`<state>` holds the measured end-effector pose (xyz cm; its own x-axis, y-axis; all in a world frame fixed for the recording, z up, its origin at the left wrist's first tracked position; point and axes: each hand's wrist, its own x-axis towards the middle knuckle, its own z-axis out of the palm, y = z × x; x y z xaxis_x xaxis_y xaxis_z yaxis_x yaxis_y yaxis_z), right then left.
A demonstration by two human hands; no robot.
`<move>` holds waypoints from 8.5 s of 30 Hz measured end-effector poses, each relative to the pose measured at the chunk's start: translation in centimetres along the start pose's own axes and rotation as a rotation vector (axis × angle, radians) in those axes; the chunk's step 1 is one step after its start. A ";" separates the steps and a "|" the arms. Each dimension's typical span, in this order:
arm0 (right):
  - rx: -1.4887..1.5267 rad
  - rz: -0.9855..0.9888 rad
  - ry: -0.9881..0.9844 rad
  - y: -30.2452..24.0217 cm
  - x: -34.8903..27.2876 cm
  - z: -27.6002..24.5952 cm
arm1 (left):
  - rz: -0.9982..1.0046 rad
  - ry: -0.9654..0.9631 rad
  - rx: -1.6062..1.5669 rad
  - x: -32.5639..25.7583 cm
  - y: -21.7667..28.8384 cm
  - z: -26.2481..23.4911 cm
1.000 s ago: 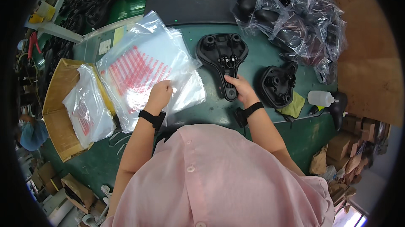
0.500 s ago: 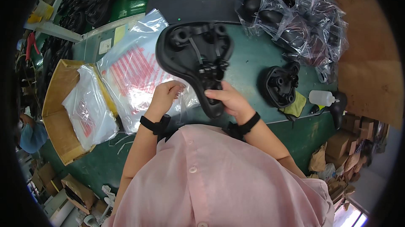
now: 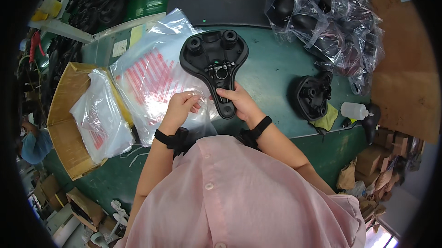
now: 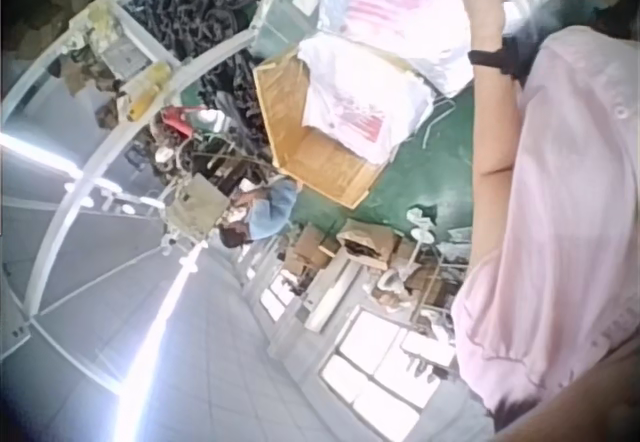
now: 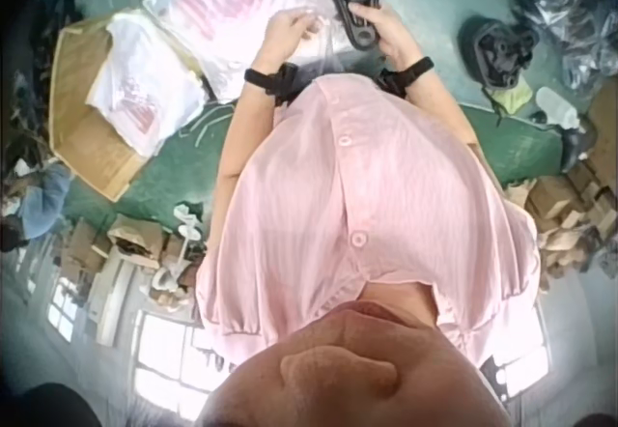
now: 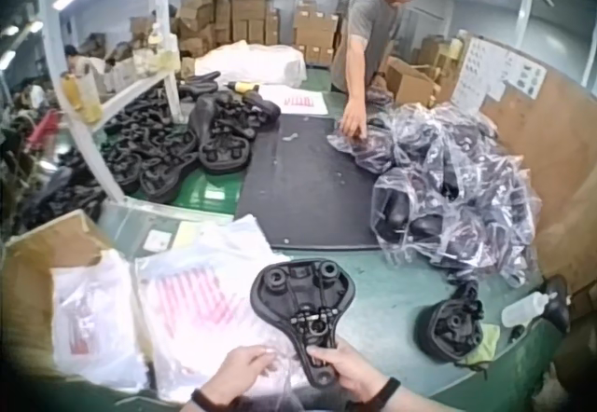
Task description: The person picks up black plastic parts from a pile on a green workbench, wipes them with a cloth, and places them into clear plastic bags. The person repeats this process for multiple parts, handling them one at a time.
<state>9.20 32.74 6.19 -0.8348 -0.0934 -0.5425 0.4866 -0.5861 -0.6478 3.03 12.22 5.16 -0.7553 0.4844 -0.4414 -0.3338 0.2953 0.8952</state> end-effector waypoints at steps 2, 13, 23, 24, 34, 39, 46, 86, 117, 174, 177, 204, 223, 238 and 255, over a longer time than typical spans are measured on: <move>0.006 -0.007 -0.022 -0.2 -0.4 0.0 | -0.054 0.009 -0.005 -0.1 0.2 -0.4; -0.163 -0.115 0.035 0.1 0.1 1.2 | -0.004 -0.065 0.334 -0.2 1.9 0.7; -0.264 -0.186 0.290 0.1 1.1 -5.0 | 0.041 0.453 -0.298 -4.4 1.0 -8.8; -0.257 -0.205 0.298 -0.2 0.8 -5.0 | 0.042 0.468 -0.296 -4.6 1.0 -9.1; -0.316 -0.326 0.105 -3.2 -6.2 -0.4 | 0.131 0.144 0.027 -2.9 3.8 -2.5; 0.011 -0.058 -0.177 -1.7 -5.7 2.6 | 0.536 0.179 0.344 -1.6 4.5 3.2; -0.117 -0.239 0.042 -0.1 -2.9 -0.4 | 0.118 0.048 0.050 -3.9 4.3 1.4; -0.824 -0.325 0.157 1.0 -2.7 -4.5 | 0.945 -0.148 0.722 -5.1 10.4 11.8; -0.323 -0.506 0.252 -13.1 2.7 -9.9 | -0.045 0.853 0.845 1.6 -4.1 -17.8; -0.034 -0.347 0.652 3.3 10.6 4.2 | 0.385 0.168 0.523 14.5 4.4 1.9; 0.008 -0.469 0.644 3.7 11.8 2.5 | 0.556 0.021 0.506 12.3 4.1 2.4; -0.104 -0.346 0.209 -1.2 10.9 0.8 | 0.510 0.393 0.465 19.3 3.6 -0.3; -0.077 -0.457 0.503 2.6 13.2 -2.2 | 0.525 0.178 0.512 12.0 4.7 4.8; 0.073 -0.519 0.412 -2.1 15.1 2.6 | 0.477 0.305 0.268 14.3 2.7 2.7; -0.383 -0.370 0.411 -1.6 12.5 4.0 | 0.395 0.461 0.258 22.1 5.8 -10.9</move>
<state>-3.04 29.30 2.57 -0.8352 0.4169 -0.3586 0.3072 -0.1871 -0.9331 -21.76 15.63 1.27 -0.9767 0.2109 0.0400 0.1202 0.3831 0.9159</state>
